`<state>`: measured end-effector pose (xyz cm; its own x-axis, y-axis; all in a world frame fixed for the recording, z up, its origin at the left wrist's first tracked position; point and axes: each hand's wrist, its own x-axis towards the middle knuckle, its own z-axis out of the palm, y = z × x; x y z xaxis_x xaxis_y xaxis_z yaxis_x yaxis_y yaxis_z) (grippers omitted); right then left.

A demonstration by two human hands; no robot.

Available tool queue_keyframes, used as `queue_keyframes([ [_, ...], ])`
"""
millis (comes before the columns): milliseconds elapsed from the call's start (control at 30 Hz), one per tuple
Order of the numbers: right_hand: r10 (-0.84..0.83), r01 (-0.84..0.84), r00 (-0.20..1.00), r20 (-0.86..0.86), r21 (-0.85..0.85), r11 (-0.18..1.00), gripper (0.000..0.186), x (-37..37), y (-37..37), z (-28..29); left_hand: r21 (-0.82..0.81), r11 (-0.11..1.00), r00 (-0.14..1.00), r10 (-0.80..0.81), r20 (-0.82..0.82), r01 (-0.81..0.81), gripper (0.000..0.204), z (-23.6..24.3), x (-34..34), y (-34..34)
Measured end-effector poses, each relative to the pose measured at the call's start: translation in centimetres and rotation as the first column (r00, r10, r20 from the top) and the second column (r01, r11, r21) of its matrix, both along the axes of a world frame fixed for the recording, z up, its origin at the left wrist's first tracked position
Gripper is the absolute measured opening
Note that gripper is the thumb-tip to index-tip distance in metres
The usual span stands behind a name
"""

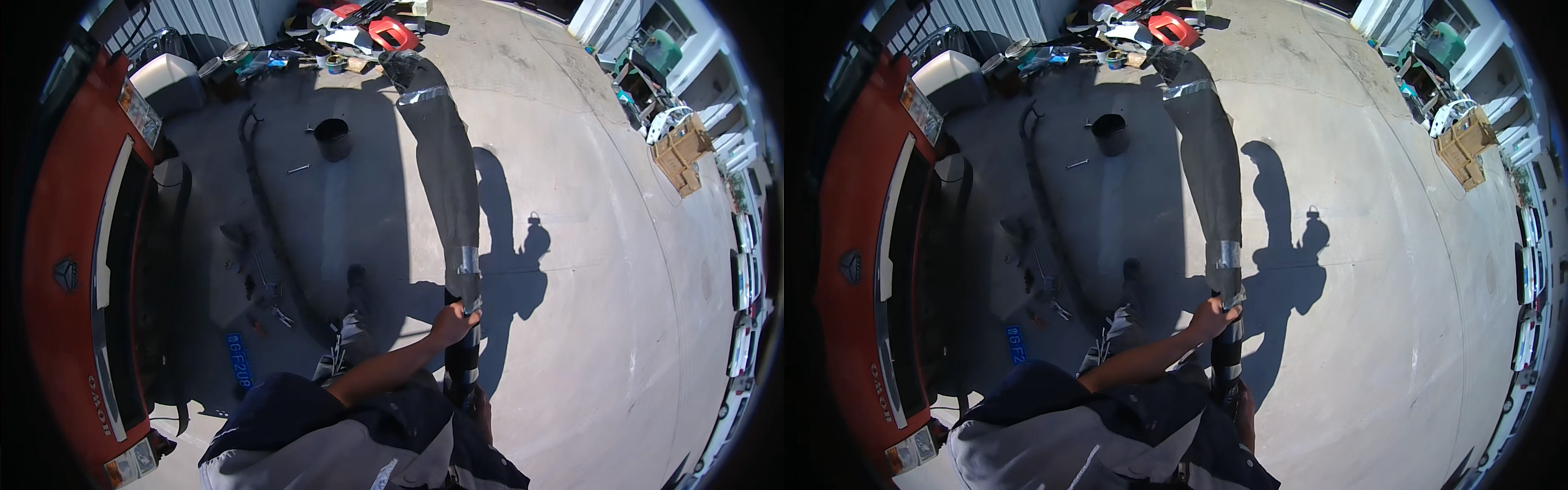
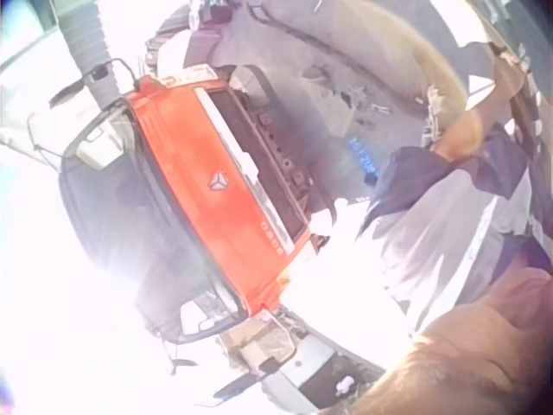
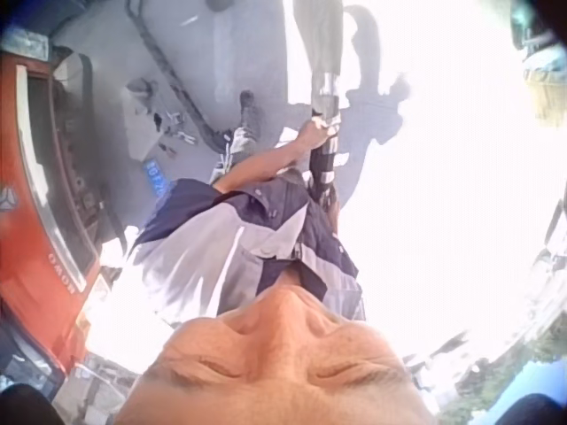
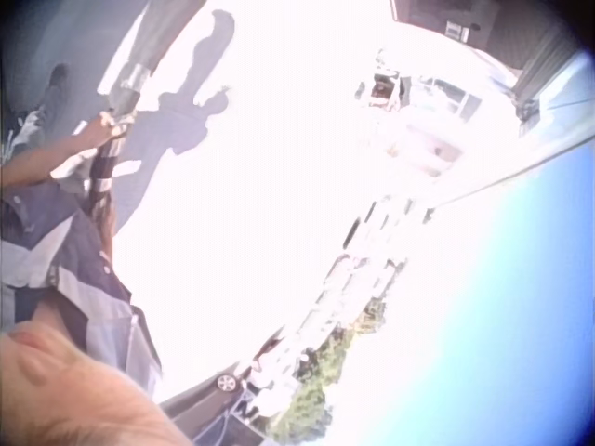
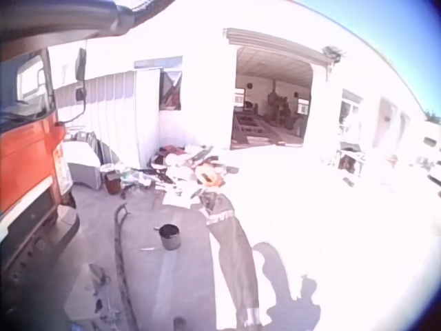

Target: The person removes plastic wrap and adhesive tape from an automotive bumper cover and uses a wrench to adjust a bolt on the part while sitting on the ground.

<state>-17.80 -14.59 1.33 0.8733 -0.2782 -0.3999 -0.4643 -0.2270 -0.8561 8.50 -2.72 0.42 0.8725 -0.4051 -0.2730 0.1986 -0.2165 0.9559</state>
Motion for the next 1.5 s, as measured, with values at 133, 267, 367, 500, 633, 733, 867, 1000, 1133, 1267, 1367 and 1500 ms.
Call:
queue_keyframes([
  [133, 0.006, -0.057, 0.983, -0.186, -0.273, 0.96, 0.091, 10.1, 8.1, -0.7, 0.2, 0.976, 0.997, -0.083, -0.003, 0.082, 0.047, -2.2, 9.0, 5.2],
  [267, -0.23, -0.147, 0.843, -0.485, -0.621, 0.77, 0.086, 21.2, 15.2, -0.4, 0.137, 0.988, 0.986, -0.046, -0.162, 0.069, 0.051, -3.7, 14.5, 8.2],
  [367, -0.222, -0.131, 0.88, -0.419, -0.666, 0.735, 0.076, 24.0, 16.4, -5.4, 0.231, 0.962, 0.966, -0.09, -0.244, 0.148, 0.058, -6.7, 18.4, 9.6],
  [500, -0.236, -0.136, 0.831, -0.504, -0.595, 0.792, 0.064, 31.4, 18.5, -5.2, 0.198, 0.968, 0.982, -0.131, -0.137, 0.157, 0.058, -8.3, 23.9, 11.4],
  [633, -0.198, -0.016, 0.927, -0.32, -0.558, 0.83, 0.052, 35.8, 16.3, -8.6, 0.022, 0.948, 0.924, -0.304, -0.23, 0.317, 0.057, -8.9, 32.2, 13.4],
  [733, -0.173, 0.018, 0.923, -0.344, -0.41, 0.912, 0.049, 41.2, 15.0, -10.0, -0.136, 0.935, 0.846, -0.354, -0.399, 0.328, 0.053, -13.1, 36.3, 18.2],
  [867, -0.065, -0.056, 0.927, -0.369, -0.308, 0.95, 0.049, 42.6, 10.0, -19.3, 0.294, 0.898, 0.888, -0.188, -0.42, 0.329, 0.046, -21.9, 35.8, 28.0],
  [1000, 0.035, -0.111, 0.949, -0.315, -0.229, 0.967, 0.048, 46.4, 7.6, -29.0, 0.473, 0.822, 0.869, -0.051, -0.493, 0.317, 0.043, -31.1, 32.1, 36.9],
  [1133, 0.112, -0.137, 0.939, -0.324, -0.054, 0.989, 0.047, 51.4, 8.1, -34.4, 0.641, 0.591, 0.817, -0.054, -0.575, 0.49, 0.038, -29.7, 29.1, 43.0],
  [1267, 0.162, -0.169, 0.926, -0.342, 0.008, 0.986, 0.048, 53.7, 6.2, -41.6, 0.721, 0.535, 0.886, -0.13, -0.444, 0.44, 0.031, -33.0, 25.5, 45.6],
  [1367, 0.193, -0.171, 0.899, -0.392, 0.091, 0.981, 0.044, 54.4, 5.0, -46.2, 0.737, 0.545, 0.903, -0.095, -0.419, 0.399, 0.025, -34.1, 25.2, 44.5],
  [1500, 0.284, -0.21, 0.86, -0.425, 0.214, 0.954, 0.044, 56.5, 5.1, -49.1, 0.782, 0.526, 0.924, -0.017, -0.382, 0.333, 0.019, -34.6, 24.9, 42.9],
])
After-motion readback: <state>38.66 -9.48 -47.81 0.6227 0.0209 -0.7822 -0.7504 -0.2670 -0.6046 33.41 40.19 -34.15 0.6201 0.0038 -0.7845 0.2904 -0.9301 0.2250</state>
